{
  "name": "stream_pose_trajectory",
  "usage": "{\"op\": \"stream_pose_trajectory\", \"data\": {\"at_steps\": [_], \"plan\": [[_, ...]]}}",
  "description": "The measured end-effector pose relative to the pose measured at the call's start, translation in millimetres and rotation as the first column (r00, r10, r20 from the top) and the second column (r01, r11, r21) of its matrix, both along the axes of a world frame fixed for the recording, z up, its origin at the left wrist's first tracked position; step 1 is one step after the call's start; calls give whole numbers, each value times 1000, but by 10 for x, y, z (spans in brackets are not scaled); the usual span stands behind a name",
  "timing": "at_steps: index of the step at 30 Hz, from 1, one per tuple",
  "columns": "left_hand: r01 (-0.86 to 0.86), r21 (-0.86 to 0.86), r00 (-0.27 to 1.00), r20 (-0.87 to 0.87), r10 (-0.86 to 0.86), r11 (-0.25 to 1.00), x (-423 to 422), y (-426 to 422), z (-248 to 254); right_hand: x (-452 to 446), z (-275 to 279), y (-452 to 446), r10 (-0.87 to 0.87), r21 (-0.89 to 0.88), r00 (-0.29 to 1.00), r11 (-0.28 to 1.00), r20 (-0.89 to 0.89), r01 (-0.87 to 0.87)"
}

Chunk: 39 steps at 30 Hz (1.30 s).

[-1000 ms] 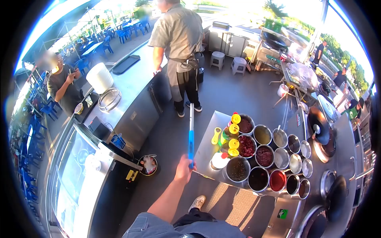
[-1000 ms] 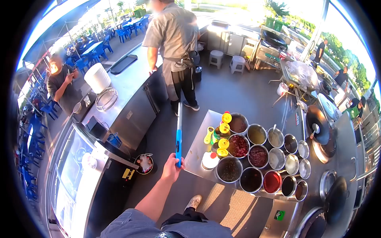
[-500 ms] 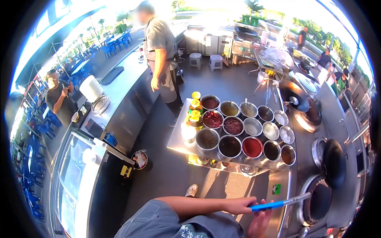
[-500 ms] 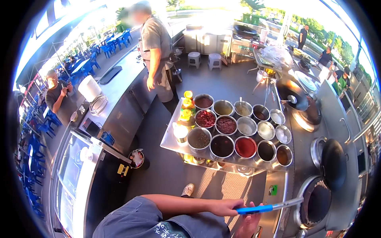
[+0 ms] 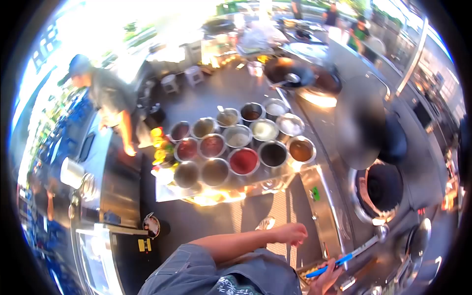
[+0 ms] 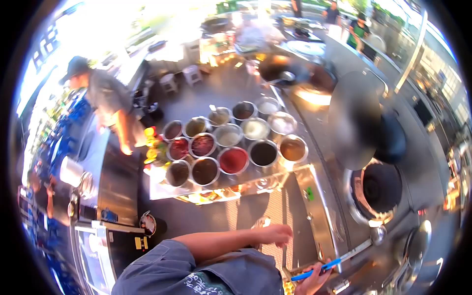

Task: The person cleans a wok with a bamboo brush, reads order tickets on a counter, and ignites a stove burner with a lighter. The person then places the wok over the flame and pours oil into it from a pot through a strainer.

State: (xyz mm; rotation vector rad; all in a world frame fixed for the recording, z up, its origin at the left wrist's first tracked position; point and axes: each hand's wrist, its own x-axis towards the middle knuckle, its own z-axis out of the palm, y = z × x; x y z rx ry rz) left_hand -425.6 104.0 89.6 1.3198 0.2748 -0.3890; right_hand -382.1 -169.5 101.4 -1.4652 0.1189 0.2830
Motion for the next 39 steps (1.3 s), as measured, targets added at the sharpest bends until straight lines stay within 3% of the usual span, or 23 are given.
{"op": "stream_pose_trajectory", "data": {"at_steps": [5, 6, 9, 12, 13, 16, 18, 19, 20, 22, 27, 29, 31, 33, 34, 39], "plan": [[-343, -113, 901, -323, 292, 933, 750, 540, -1113, 254, 348, 273, -142, -52, 988, 989, -60, 139], [-445, -100, 858, -331, 392, 890, 871, 607, -1650, 316, 391, 355, -169, -62, 984, 984, -49, 166], [-621, -137, 712, -512, 481, 772, 1312, 891, -1967, 462, 364, 376, -131, -256, 991, 959, -25, 120], [-671, -162, 676, -534, 508, 723, 1691, 968, -2518, 612, 461, 522, -168, -335, 983, 933, -77, 134], [-769, -355, 637, -361, 681, 531, 1637, 783, -3060, 655, 464, 547, -173, -402, 981, 907, -93, 122], [-790, -354, 613, -444, 654, 501, 1981, 791, -3584, 773, 320, 569, -226, -430, 968, 889, -108, 160], [-706, -476, 705, -399, 586, 524, 2084, 805, -4035, 819, 212, 553, -271, -434, 949, 883, -161, 178], [-707, -469, 705, -415, 575, 529, 2236, 809, -4025, 844, 177, 561, -283, -444, 943, 877, -174, 181], [-685, -252, 704, -471, 532, 684, 2472, 806, -3913, 883, 159, 573, -314, -460, 924, 868, -217, 187], [-519, 123, 721, -469, 510, 846, 2707, 698, -4120, 924, 79, 545, -301, -489, 924, 858, -236, 155], [-484, 222, 804, -269, 530, 847, 2944, 543, -4438, 841, -169, 235, -376, -612, 883, 779, -282, 137], [-488, 244, 804, -248, 540, 838, 2882, 467, -4626, 713, -358, 141, -335, -763, 927, 641, -171, 91], [-500, 213, 816, -210, 539, 839, 2811, 441, -4681, 997, -257, 352, -399, -742, 903, 652, -159, 158], [-511, 174, 824, -180, 538, 842, 2739, 432, -4717, 1099, -223, 379, -617, -424, 663, 782, -424, 457], [-516, 159, 827, -167, 538, 842, 2713, 435, -4729, 1009, -286, 232, -609, -349, 630, 793, -482, 500], [-528, 92, 836, -117, 536, 844, 2681, 453, -4790, 789, -459, 129, -606, -325, 708, 794, -363, 514]]}}
